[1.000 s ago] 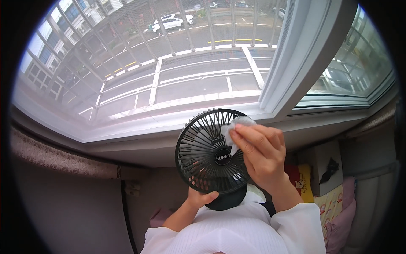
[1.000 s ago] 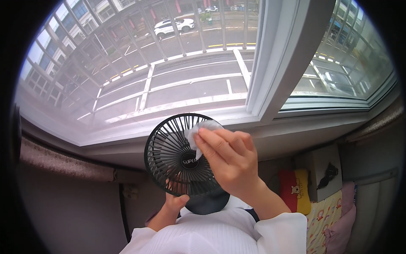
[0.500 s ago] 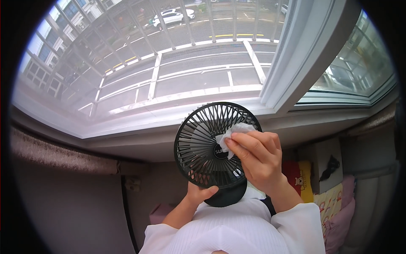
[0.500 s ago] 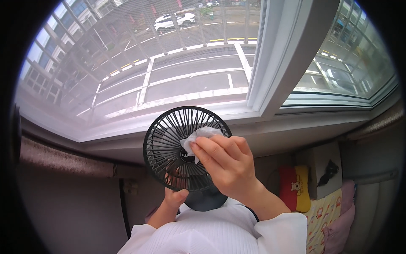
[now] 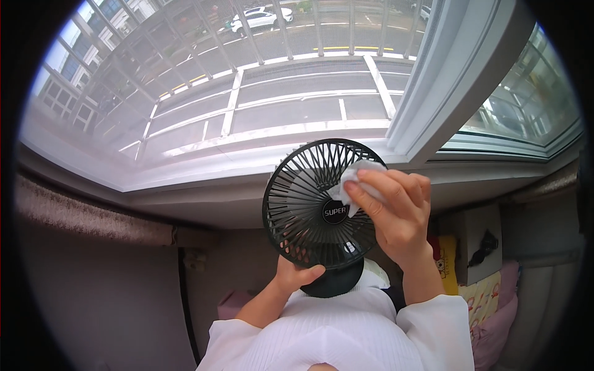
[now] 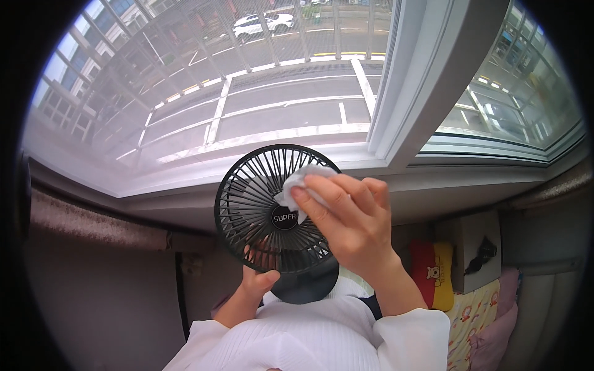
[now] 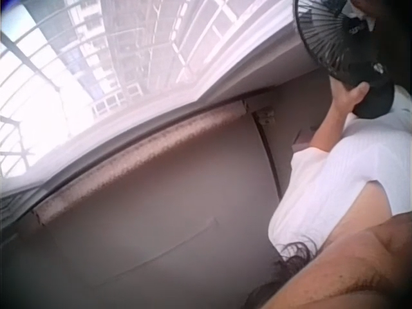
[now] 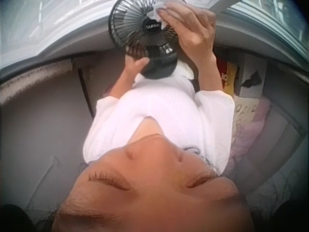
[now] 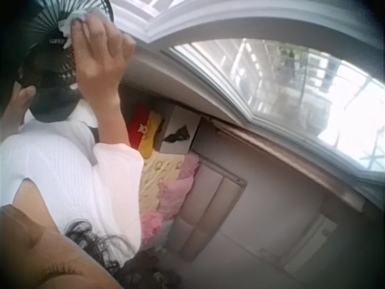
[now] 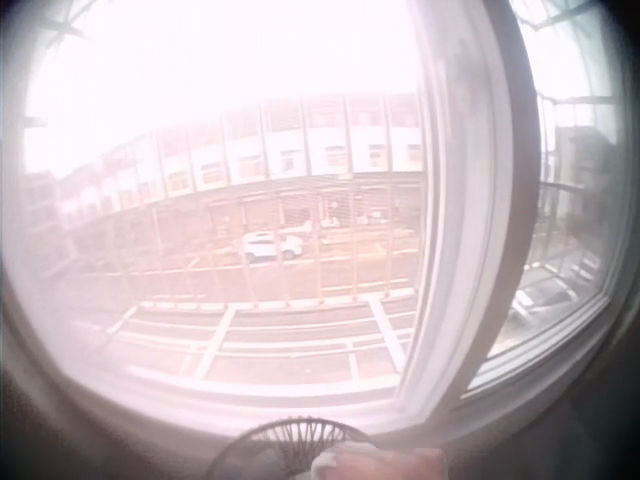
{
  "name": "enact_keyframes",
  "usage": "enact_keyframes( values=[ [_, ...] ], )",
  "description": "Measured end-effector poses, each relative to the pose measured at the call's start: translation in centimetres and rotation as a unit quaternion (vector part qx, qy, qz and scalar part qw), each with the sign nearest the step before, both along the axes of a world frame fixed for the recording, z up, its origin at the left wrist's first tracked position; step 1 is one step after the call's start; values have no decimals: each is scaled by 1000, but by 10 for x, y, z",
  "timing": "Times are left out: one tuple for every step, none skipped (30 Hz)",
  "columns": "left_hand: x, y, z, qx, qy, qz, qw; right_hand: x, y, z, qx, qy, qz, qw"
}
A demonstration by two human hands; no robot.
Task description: The person cleans a small portable fan by wiping its front grille and outer casing with a wipe.
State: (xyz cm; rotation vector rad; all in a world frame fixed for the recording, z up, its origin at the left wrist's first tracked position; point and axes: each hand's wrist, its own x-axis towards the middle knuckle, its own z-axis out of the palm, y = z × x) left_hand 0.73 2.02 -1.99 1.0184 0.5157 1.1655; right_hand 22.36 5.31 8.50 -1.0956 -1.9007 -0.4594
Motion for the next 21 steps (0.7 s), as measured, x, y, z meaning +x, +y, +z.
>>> enact_keyframes(
  values=[
    [0,0,3,-3,3,-5,1000,1,1,4,-3,0,-26,1000],
    [1,0,5,-4,5,-12,1000,0,2,5,-2,-1,-25,1000],
    [2,0,5,-3,5,-11,1000,0,2,6,-3,8,-31,999],
    [2,-1,5,0,-2,-2,1000,-1,2,6,-5,16,-36,999],
    [3,-2,4,3,-9,5,1000,-4,-3,4,-14,15,-31,999],
    [2,-1,3,3,-10,6,1000,-7,-6,-1,-16,20,2,1000],
    [0,0,2,-4,-2,4,1000,-11,-11,-5,-22,27,17,999],
    [-1,0,1,-11,6,2,1000,-14,-14,-9,-28,33,31,999],
    [0,0,2,-12,5,1,1000,-11,-14,-12,-34,27,41,998],
    [2,-1,3,-2,11,10,1000,-7,-12,-12,-35,27,41,998],
    [3,-3,4,6,18,19,1000,-3,-9,-10,-41,61,49,996],
    [3,-4,5,4,18,20,1000,0,-6,-9,-46,95,56,993],
    [2,-4,6,-6,15,8,1000,3,-4,-7,-53,116,54,990],
    [2,-2,7,-14,11,-5,1000,5,0,-3,-42,139,47,988],
    [1,-3,4,-14,10,-6,1000,10,5,-5,-21,157,19,987],
    [-1,-4,-1,2,4,-7,1000,16,8,-7,0,175,-8,984],
    [-1,-5,-3,16,-3,-8,1000,21,5,-6,0,174,-10,985],
    [-2,-5,-3,16,-4,-11,1000,25,1,-4,2,211,-27,977],
    [-2,-5,-2,20,9,-13,1000,26,-4,-2,5,246,-43,968],
    [-3,-5,-3,23,22,-14,999,23,-8,-2,4,246,-43,968],
    [-4,-5,-5,22,22,-13,999,17,-13,-1,17,223,-16,974]
  ],
)
